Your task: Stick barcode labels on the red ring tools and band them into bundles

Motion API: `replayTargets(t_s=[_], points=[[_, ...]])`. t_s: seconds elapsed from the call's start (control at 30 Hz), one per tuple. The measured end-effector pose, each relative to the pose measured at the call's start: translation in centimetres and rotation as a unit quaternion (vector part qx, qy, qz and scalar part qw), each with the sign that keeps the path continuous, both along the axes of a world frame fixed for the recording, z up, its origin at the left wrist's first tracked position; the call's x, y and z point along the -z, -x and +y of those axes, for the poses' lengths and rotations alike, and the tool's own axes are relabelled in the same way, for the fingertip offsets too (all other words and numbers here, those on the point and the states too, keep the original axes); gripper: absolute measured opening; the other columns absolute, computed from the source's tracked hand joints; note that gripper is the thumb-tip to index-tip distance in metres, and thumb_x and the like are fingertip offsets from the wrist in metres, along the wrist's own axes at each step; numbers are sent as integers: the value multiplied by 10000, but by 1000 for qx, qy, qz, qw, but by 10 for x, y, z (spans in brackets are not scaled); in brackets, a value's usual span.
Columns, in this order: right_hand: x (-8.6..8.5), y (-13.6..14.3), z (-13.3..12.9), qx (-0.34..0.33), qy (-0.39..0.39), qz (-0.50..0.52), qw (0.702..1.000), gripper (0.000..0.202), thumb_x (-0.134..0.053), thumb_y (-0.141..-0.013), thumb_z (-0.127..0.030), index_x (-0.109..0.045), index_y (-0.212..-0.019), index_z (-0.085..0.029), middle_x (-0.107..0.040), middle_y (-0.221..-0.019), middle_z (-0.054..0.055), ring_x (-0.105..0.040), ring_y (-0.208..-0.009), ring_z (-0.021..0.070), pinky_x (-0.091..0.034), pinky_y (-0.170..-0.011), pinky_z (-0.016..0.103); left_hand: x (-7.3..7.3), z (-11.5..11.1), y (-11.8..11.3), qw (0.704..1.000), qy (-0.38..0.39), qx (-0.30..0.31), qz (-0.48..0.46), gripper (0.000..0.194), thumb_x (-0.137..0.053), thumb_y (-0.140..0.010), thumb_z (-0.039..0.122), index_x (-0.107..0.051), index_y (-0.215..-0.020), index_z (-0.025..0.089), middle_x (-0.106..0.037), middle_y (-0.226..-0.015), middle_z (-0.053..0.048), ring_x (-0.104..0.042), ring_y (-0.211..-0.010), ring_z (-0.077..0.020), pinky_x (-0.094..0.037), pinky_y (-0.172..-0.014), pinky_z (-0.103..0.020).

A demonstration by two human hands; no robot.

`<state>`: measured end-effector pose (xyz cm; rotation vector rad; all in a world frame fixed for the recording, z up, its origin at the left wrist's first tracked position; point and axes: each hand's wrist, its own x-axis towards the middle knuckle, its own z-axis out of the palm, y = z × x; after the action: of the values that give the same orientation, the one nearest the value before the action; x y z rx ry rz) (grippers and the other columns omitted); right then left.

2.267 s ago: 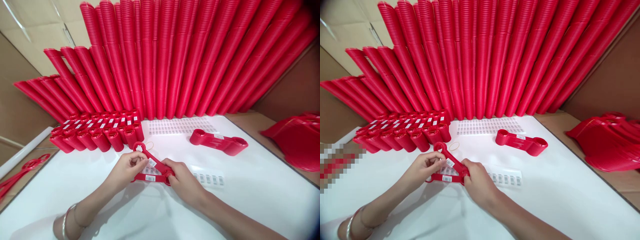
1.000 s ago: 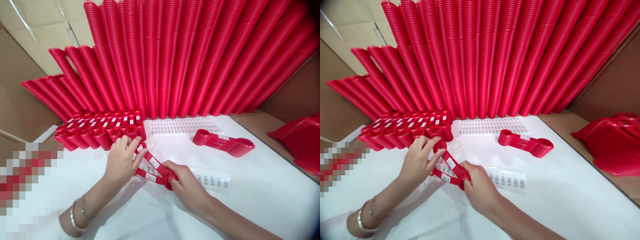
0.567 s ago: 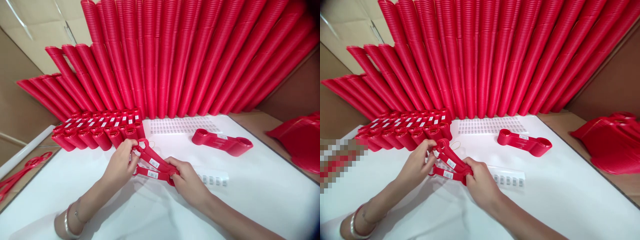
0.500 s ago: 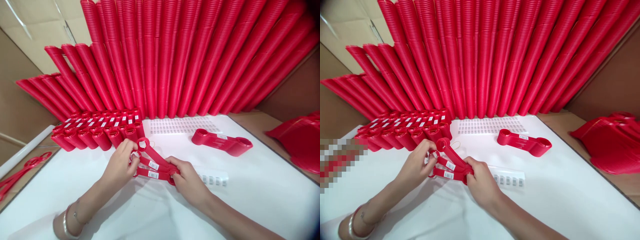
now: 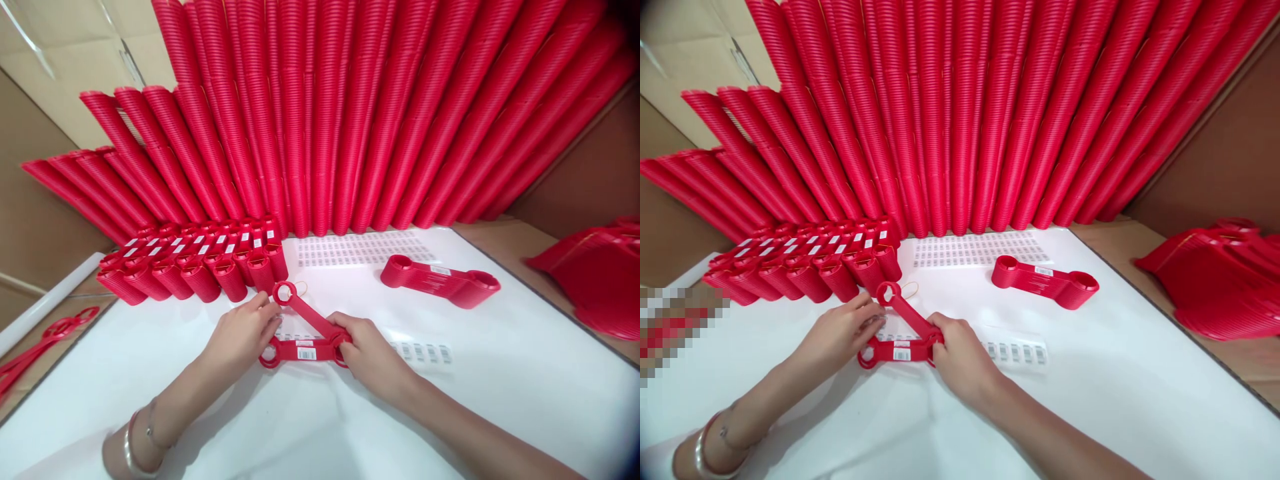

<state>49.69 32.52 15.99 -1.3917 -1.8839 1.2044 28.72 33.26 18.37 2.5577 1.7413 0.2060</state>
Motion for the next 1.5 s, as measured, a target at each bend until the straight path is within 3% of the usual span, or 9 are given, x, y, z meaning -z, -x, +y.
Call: replayTargets(t_s=[0.17, 0.27, 0.47, 0.77, 0.97, 1.2, 1.27, 1.37, 1.5], points=[[0, -3, 4, -19, 1, 3, 1000, 301, -293, -605, -58, -544, -737, -157, -561, -693, 5, -487, -633, 129, -319, -548, 231, -8, 0, 9, 997, 2, 57, -52, 217, -391, -883, 212, -588, -799, 178, -498, -832, -27, -524, -619, -164, -349, -551, -259], [-1, -3, 4, -23, 0, 10, 1000, 301, -293, -616, -60, -547, -743, -160, -563, -702, 3, -487, -636, 128, -319, -545, 227, -17, 0, 13, 982, 52, 83, -160, 205, -416, -886, 262, -571, -780, 179, -513, -754, -9, -516, -627, -163, -353, -557, -248], [-7, 2, -5, -12, -13, 24, 1000, 275, -310, -615, -36, -515, -743, -167, -533, -654, -14, -454, -587, 110, -324, -536, 208, -17, -6, -7, 889, 155, 7, -432, 222, -507, -855, 356, -550, -751, 166, -549, -673, 4, -508, -620, -163, -375, -558, -229], [-10, 4, -8, -12, -20, 30, 999, 327, -309, -583, -11, -531, -765, -167, -571, -682, -14, -483, -600, 109, -332, -535, 200, -9, -8, -18, 824, 243, -44, -511, 271, -610, -773, 405, -610, -743, 136, -541, -555, 3, -462, -509, -128, -311, -460, -192], [-11, 5, -9, -13, -31, 17, 999, 305, -313, -581, -20, -520, -754, -164, -580, -701, -5, -491, -611, 117, -331, -535, 208, -12, -9, -20, 827, 253, -81, -495, 301, -599, -767, 427, -620, -767, 127, -526, -534, 11, -361, -406, -89, -219, -395, -188], [-12, 4, -11, -14, -22, 7, 1000, 332, -319, -582, -19, -548, -775, -164, -572, -699, 1, -482, -613, 122, -326, -536, 214, -2, -7, -18, 839, 218, -26, -497, 280, -580, -804, 419, -617, -746, 148, -475, -523, 24, -397, -470, -117, -259, -429, -202], [-12, 5, -11, -16, -27, 8, 999, 326, -320, -590, -18, -546, -775, -163, -570, -701, 1, -479, -615, 122, -328, -541, 214, -2, -9, -19, 874, 170, -21, -456, 261, -542, -840, 397, -617, -753, 162, -448, -522, 33, -382, -468, -122, -266, -444, -218], [-12, 6, -12, -25, -29, 17, 999, 336, -317, -597, -12, -545, -793, -163, -571, -706, -4, -476, -610, 115, -331, -545, 208, -3, -15, -25, 941, 8, 9, -338, 235, -477, -872, 318, -606, -737, 175, -452, -554, 22, -407, -518, -149, -304, -524, -263], [-11, 6, -14, -37, -28, 29, 999, 331, -317, -594, -6, -544, -780, -158, -569, -710, -5, -476, -624, 112, -336, -557, 205, -2, -19, -29, 962, -186, 71, -185, 249, -431, -912, 280, -572, -749, 156, -475, -733, -37, -432, -663, -205, -312, -615, -324]])
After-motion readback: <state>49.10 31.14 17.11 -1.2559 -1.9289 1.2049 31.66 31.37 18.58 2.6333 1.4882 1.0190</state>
